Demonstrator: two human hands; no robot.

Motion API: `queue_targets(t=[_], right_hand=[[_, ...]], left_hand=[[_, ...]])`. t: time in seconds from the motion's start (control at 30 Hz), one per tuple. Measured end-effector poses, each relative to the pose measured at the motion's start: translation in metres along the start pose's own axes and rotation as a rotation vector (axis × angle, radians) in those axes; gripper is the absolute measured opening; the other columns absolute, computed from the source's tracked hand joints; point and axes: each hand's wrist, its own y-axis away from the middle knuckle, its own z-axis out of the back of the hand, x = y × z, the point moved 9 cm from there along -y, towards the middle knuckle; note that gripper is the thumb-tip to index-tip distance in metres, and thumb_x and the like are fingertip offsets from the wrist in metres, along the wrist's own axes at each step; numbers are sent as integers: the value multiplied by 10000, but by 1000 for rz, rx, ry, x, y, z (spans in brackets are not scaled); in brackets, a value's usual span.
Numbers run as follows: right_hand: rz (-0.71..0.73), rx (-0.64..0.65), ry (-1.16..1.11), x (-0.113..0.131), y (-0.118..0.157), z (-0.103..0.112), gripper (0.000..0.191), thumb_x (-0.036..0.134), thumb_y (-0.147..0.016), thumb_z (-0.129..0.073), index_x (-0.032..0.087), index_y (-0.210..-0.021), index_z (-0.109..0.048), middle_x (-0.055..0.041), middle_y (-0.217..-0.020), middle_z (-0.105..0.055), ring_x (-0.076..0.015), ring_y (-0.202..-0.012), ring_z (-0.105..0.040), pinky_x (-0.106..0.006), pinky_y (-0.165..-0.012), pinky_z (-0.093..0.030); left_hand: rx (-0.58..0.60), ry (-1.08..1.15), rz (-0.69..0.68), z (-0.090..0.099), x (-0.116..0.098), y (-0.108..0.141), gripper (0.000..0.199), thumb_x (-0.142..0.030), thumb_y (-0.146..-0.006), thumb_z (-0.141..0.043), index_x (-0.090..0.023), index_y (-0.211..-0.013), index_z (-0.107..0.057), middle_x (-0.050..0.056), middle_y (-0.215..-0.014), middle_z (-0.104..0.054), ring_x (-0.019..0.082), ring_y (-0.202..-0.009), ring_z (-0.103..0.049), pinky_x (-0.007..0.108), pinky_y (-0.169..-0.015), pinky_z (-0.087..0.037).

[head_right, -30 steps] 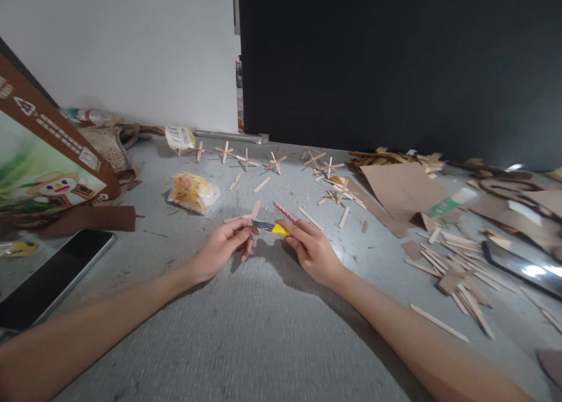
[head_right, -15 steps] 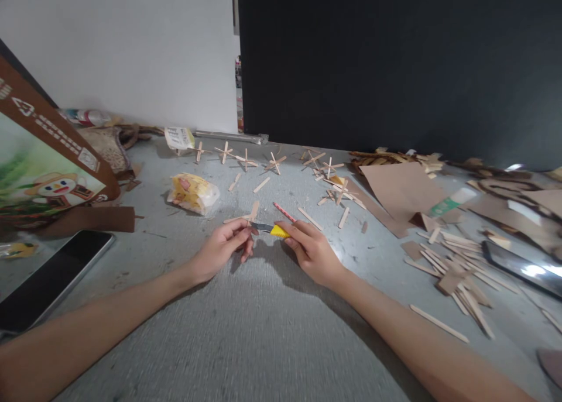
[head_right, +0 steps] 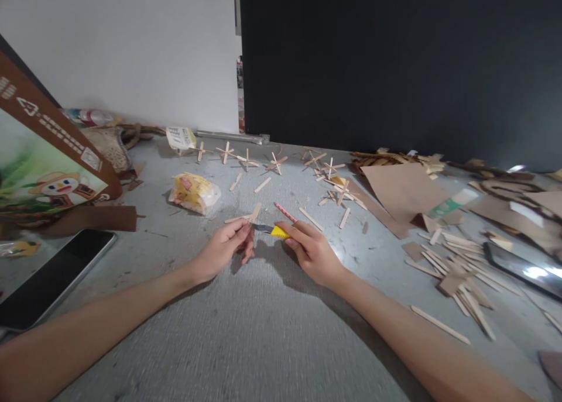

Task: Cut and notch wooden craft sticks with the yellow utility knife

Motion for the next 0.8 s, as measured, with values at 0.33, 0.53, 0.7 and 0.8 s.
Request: queue_targets(t=[0.33, 0.53, 0.7, 0.8], right_hand=[[-27, 20, -24, -3, 1, -1, 406, 275, -1118, -422, 254, -1456, -645, -94, -1002, -702, -214, -886, -691, -335, -789, -582], [-39, 36, -47, -4, 2, -3, 397, 266, -1122, -424, 245, -1450, -647, -98, -1032, -706, -204, -905, -691, -317, -798, -572], [-43, 40, -40, -2, 0, -4, 414, 259, -1119, -418, 247, -1464, -646, -96, -1009, -697, -202, -887, -680, -316, -794, -572], [-23, 42, -34, 2, -1, -4, 431, 244, -1111, -421, 257, -1486, -633, -91, -986, -681, -204, -873, -667, -332, -805, -578]], left_hand=[[9, -19, -9, 0, -3, 0, 502, -699, -996, -546, -209, -894, -524, -58, -612, -544, 110, -489, -508, 284, -571, -417], [51, -10, -26, -4, -2, 1, 492, -692, -1007, -536, -215, -889, -499, -87, -578, -475, 93, -461, -437, 292, -597, -441], [63, -9, -28, -6, -2, 0, 495, -688, -1003, -544, -226, -844, -463, -94, -577, -428, 85, -455, -399, 279, -559, -414], [61, -14, 15, -7, 3, 0, 493, -674, -1010, -539, -230, -814, -452, -98, -563, -394, 83, -453, -374, 270, -539, -392]])
